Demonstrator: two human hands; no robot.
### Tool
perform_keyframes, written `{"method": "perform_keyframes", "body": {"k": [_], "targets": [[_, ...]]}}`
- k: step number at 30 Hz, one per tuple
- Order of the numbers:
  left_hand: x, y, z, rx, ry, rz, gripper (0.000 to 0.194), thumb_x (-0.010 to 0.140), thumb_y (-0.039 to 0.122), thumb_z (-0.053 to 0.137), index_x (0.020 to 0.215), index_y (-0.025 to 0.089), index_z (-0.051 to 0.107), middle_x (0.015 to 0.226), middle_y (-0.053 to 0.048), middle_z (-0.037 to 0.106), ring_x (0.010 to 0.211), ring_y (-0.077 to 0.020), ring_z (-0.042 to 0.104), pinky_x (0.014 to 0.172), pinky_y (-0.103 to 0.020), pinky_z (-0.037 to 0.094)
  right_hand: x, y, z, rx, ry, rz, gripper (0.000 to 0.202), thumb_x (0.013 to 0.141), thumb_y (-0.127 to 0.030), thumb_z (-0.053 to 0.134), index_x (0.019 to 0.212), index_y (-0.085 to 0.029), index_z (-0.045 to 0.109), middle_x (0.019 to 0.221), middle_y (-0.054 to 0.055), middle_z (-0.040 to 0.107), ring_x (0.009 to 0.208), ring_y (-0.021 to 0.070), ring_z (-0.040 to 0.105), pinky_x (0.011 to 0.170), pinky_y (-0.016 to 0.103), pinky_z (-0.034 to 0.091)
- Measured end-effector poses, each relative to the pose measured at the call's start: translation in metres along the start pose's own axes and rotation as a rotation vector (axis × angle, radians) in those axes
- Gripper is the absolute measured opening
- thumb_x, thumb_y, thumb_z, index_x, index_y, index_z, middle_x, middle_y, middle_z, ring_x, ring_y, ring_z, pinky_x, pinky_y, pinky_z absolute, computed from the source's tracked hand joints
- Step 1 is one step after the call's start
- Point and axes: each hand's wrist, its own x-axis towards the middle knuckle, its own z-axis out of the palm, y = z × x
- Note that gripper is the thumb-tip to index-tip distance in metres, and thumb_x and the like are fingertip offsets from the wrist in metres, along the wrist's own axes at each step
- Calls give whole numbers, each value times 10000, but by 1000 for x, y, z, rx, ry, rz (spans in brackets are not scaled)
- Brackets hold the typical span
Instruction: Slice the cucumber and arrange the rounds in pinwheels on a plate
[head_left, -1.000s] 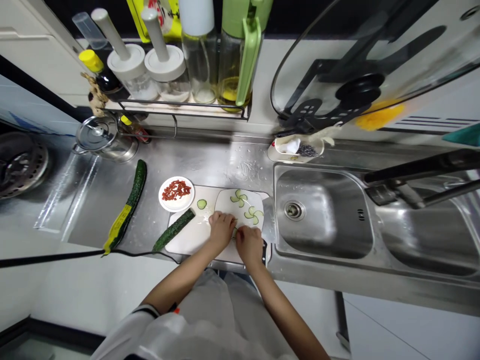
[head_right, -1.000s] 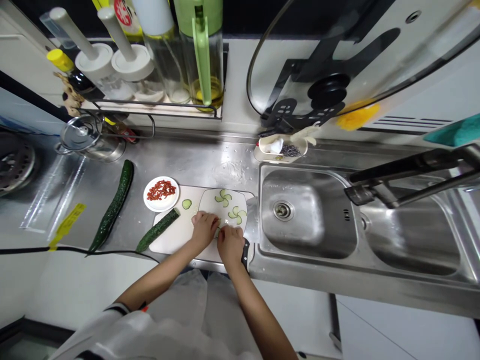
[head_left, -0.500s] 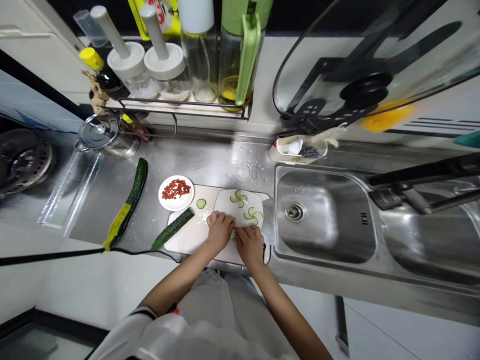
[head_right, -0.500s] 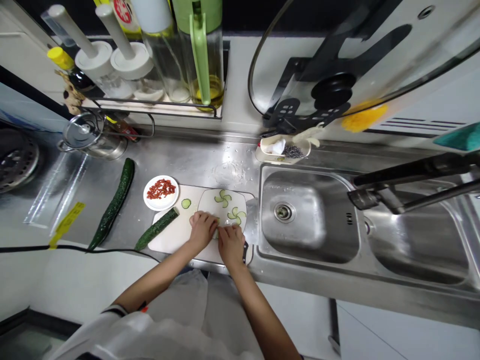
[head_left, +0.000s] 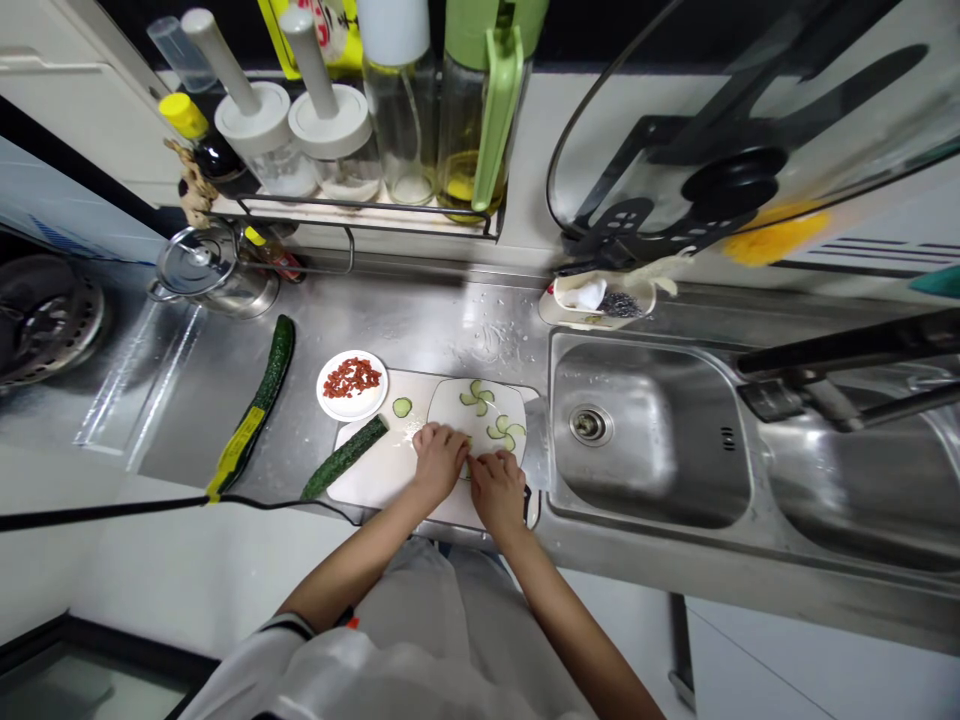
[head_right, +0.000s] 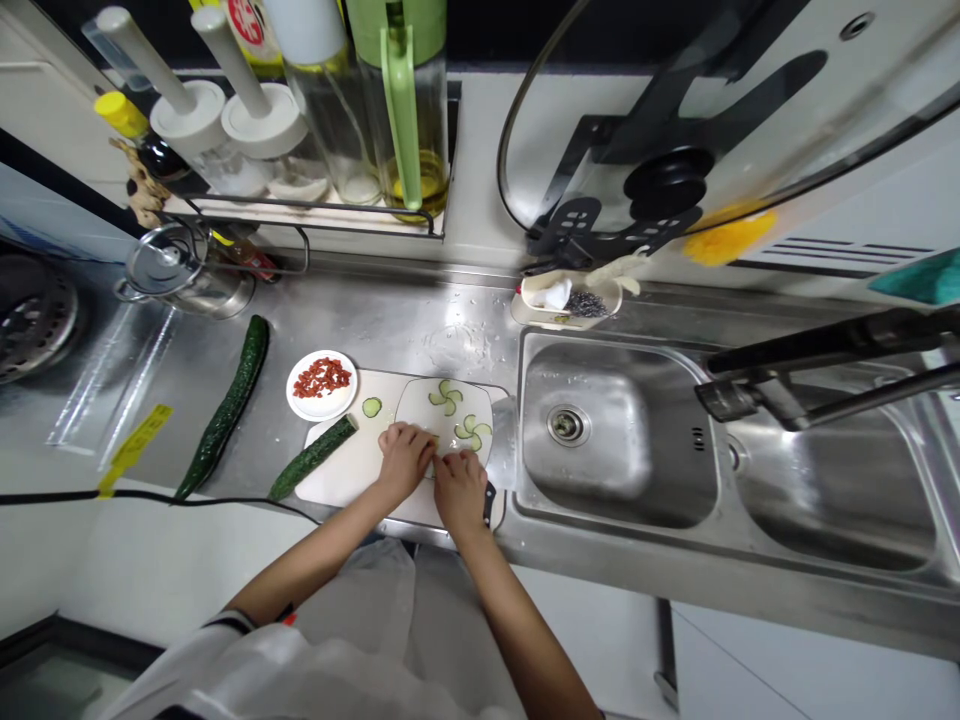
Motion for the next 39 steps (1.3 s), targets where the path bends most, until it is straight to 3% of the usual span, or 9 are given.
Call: {"method": "perform_keyframes", "body": {"k": [9,13,16,20,23,28,39], "targets": [[0,-1,0,-20,7,9,193,898,319,481,948,270,660,987,-64,603,1060,-242,395,887,-411,267,2,-1,-3,-33,-48,-3,195,836,-192,565,985,-256,675,924,56,637,1045,241,408,754,336,272],[-1,-4,-9,-47,59,25,202,902,302,471,971,279,659,1005,-58,611,1069,-240,401,893,-400,277,0,0,-4,-36,-36,-25,223,837,-191,560,1017,-261,673,941,66,640,1063,247,406,780,350,278],[-1,-14,-26,-26,134,-64,232,895,282,470,1035,285,655,1080,-76,594,1085,-253,399,896,-409,282,-2,2,-4,-39,-30,-42,269,831,-184,557,1061,-271,666,956,77,638,1073,257,402,781,353,282],[5,-33,-51,86,261,-298,268,874,283,480,1082,262,647,1199,-108,529,1111,-295,376,908,-455,284,-3,4,-3,-27,-21,-38,286,831,-177,545,1075,-271,662,965,73,642,1071,257,411,780,355,284],[10,-45,-59,184,294,-397,272,844,285,521,1082,245,647,1277,-112,477,1174,-323,329,928,-482,283,-3,5,-2,-1,-2,-22,274,841,-183,540,1070,-266,665,964,65,650,1069,249,420,794,361,284],[16,-50,-56,272,292,-413,248,821,278,545,1026,214,669,1340,-116,424,1228,-338,303,944,-508,292,-2,7,-5,29,-1,-13,265,850,-186,540,1071,-259,668,963,62,660,1064,247,432,785,354,290],[20,-48,-56,271,300,-448,256,824,298,541,1026,199,662,1295,-125,462,1217,-329,315,919,-489,304,-4,9,-11,37,10,16,251,849,-187,564,1064,-259,673,953,47,670,1068,239,442,788,348,302]]}}
